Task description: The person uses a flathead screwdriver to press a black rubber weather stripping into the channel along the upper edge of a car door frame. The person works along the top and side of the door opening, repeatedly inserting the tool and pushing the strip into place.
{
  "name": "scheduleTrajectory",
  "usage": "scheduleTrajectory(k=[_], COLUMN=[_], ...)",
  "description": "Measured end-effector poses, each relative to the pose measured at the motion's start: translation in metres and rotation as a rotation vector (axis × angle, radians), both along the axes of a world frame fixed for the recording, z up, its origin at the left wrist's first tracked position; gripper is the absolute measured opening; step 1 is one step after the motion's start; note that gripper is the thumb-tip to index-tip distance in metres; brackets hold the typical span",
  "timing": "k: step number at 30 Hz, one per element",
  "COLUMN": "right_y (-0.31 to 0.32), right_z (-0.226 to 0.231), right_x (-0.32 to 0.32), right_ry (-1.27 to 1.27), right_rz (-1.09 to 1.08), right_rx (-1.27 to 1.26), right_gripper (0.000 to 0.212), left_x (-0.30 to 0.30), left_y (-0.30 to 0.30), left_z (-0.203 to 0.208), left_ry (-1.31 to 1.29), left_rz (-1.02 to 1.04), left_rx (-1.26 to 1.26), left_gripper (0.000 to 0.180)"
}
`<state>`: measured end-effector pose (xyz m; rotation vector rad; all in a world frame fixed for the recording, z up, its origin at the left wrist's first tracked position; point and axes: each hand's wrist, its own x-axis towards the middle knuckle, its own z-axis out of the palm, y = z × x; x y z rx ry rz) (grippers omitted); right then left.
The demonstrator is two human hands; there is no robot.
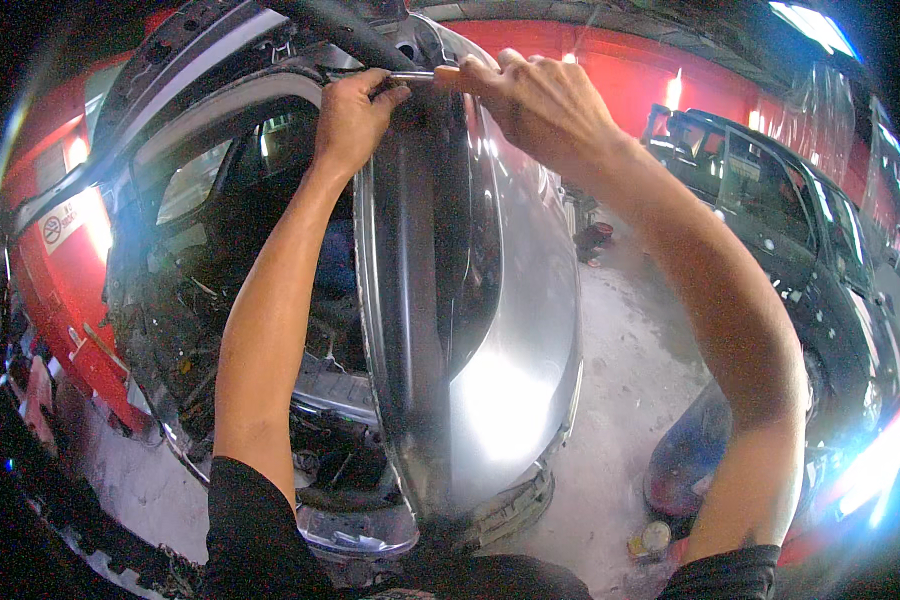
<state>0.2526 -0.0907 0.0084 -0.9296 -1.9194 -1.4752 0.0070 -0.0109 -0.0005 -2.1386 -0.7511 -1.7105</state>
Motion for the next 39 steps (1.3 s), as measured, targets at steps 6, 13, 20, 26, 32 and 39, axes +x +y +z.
scheduleTrajectory(k=[6,13,20,26,32,39], right_y=[-0.021,-0.043,-0.054,-0.061,-0.037,0.012], right_z=[-0.018,-0.037,-0.057,-0.045,-0.060,-0.012], right_x=[-0.014,-0.051,-0.095,-0.091,-0.084,-0.002], right_ry=[0.094,0.220,0.440,0.363,0.353,-0.074], right_rz=[0.062,0.159,0.110,-0.012,0.084,0.272], right_rx=[-0.110,-0.260,-0.445,-0.369,-0.167,-0.191], right_gripper=[0.031,0.041,0.047,0.045,0.040,0.048], left_x=[-0.002,-0.017,-0.023,-0.014,-0.007,-0.008], left_y=[0.000,0.004,0.016,0.011,0.020,0.013], left_z=[0.001,0.017,0.030,0.022,0.017,0.009], left_ry=[0.044,0.188,0.349,0.306,0.199,0.102], left_rz=[0.003,0.074,0.049,0.097,0.040,0.090], left_rx=[0.060,-0.062,-0.003,0.058,0.047,0.033], left_gripper=[0.017,0.018,0.020,0.017,0.019,0.021])
